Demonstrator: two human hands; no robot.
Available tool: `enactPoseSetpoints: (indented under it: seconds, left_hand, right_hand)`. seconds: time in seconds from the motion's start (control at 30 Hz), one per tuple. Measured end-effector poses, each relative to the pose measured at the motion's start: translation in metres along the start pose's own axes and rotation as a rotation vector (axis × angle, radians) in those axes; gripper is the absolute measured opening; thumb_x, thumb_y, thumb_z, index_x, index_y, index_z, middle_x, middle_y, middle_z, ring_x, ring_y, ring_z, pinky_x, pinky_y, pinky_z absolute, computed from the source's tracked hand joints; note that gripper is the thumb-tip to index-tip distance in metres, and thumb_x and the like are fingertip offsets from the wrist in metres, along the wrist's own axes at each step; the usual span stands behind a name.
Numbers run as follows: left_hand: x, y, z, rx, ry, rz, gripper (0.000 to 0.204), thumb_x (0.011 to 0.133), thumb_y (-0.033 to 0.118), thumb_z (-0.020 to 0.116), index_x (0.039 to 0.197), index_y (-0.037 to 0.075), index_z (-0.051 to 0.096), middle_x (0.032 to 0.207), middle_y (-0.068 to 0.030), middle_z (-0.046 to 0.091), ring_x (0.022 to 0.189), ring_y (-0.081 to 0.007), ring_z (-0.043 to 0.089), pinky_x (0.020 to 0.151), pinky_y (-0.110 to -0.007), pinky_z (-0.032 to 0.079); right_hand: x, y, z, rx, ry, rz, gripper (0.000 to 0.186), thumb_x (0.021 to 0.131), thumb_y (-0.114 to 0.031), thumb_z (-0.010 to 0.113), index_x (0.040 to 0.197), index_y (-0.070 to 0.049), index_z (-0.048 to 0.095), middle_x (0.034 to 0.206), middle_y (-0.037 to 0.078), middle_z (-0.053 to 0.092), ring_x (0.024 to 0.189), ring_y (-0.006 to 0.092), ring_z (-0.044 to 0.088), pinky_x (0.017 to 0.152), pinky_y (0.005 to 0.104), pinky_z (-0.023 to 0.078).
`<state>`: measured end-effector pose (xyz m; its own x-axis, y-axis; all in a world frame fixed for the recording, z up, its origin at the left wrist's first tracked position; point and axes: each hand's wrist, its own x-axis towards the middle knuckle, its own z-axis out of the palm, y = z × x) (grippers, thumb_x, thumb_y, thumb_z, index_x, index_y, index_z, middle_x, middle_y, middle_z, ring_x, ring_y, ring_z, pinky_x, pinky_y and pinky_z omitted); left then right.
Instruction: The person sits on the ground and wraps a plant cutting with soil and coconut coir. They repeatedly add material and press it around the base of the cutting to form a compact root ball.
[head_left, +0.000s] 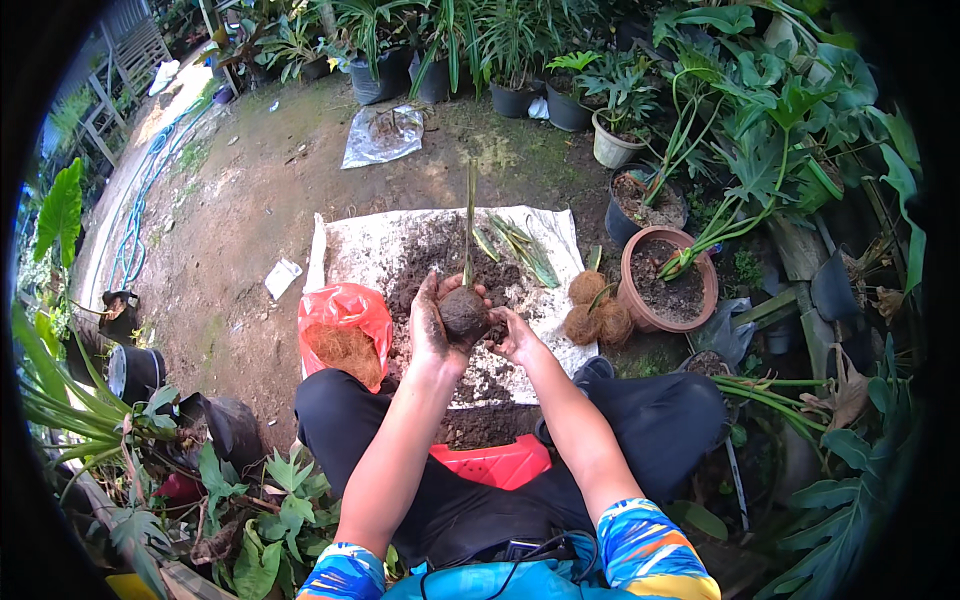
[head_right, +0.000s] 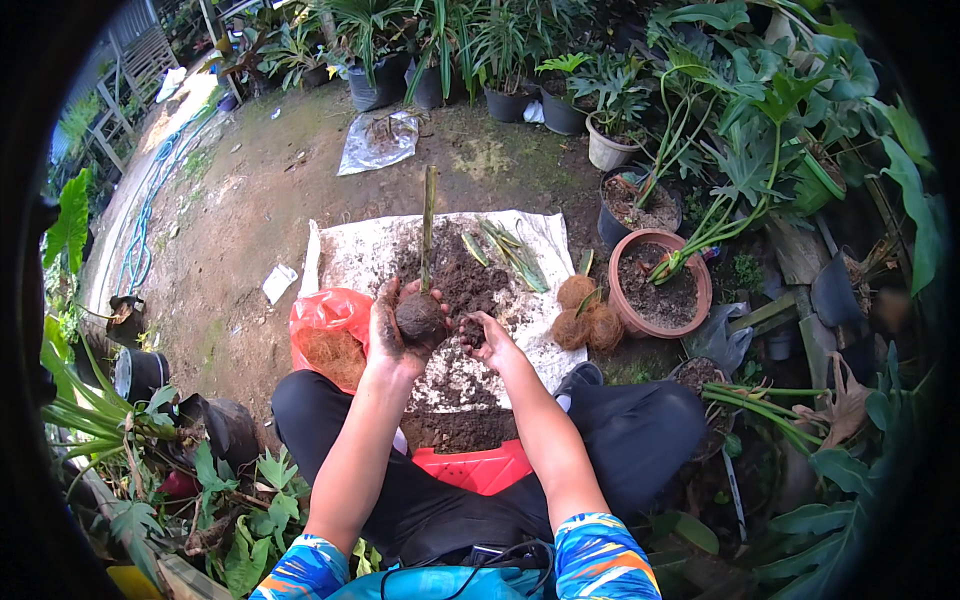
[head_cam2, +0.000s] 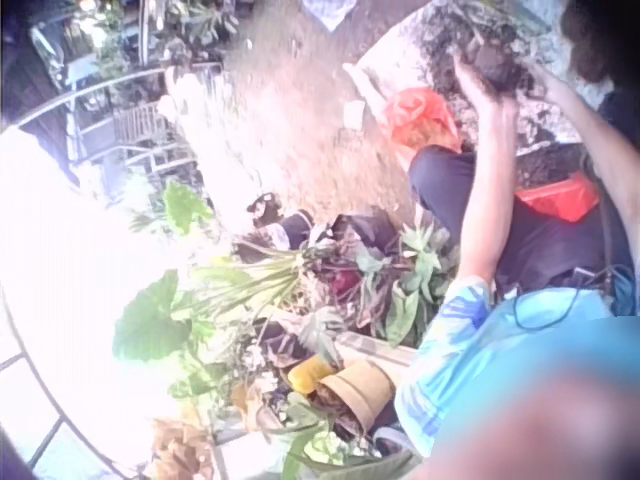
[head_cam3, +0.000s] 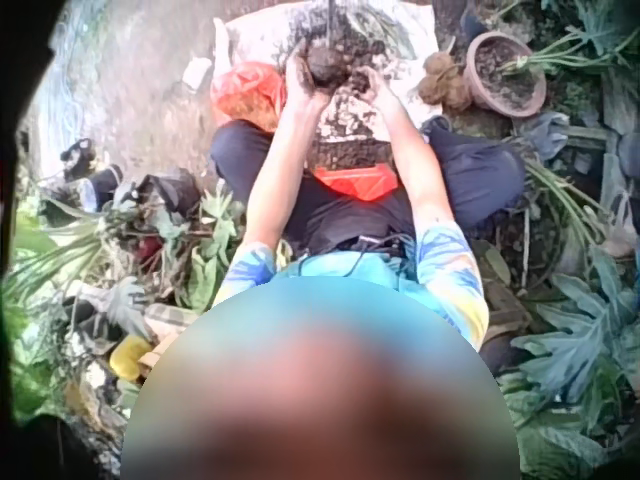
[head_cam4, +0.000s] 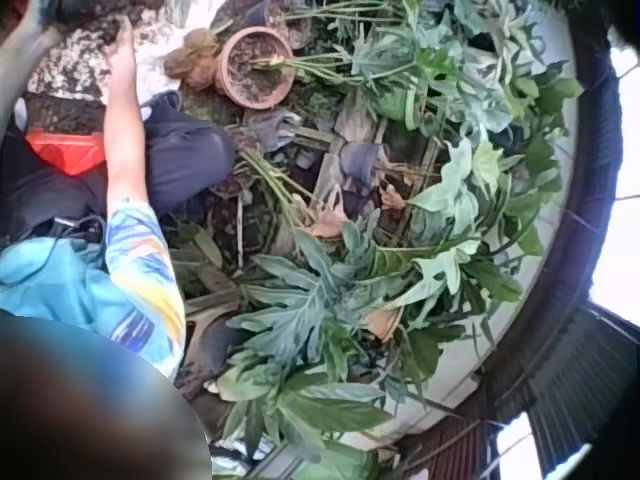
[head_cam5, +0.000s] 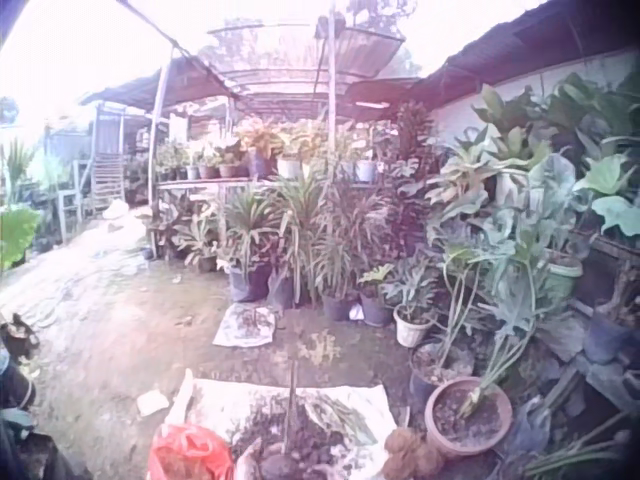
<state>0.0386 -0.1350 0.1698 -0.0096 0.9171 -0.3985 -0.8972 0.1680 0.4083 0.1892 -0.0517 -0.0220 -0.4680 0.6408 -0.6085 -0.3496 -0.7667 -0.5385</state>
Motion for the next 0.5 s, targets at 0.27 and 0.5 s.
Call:
enactPoseSetpoints:
  seconds: [0.27,0.5]
  left_hand:
    - [0.009,0.005,-0.004,-0.091,-0.221,-0.073,0.052,0.101,0.044,0.038,0.109,-0.004,0.054,0.094,-0.017,0.064,0.083,-0.0307,0.065,0.075,-0.045,0.058]
    - [0.018,-0.005,-0.008,-0.131,-0.171,-0.136,0.039,0.1,0.034,0.041,0.105,-0.001,0.058,0.09,-0.0159,0.065,0.082,-0.031,0.066,0.083,-0.047,0.058]
  right_hand:
    - [-0.09,-0.105,0.104,-0.128,-0.128,-0.227,0.035,0.102,-0.036,0.045,0.102,-0.005,0.061,0.081,0.005,0.066,0.066,0.0153,0.064,0.057,0.0284,0.054]
    - [-0.156,-0.08,0.15,-0.405,0.048,-0.857,0.027,0.1,-0.025,0.052,0.104,0.0,0.062,0.1,0.013,0.067,0.089,0.0241,0.067,0.082,0.0366,0.056]
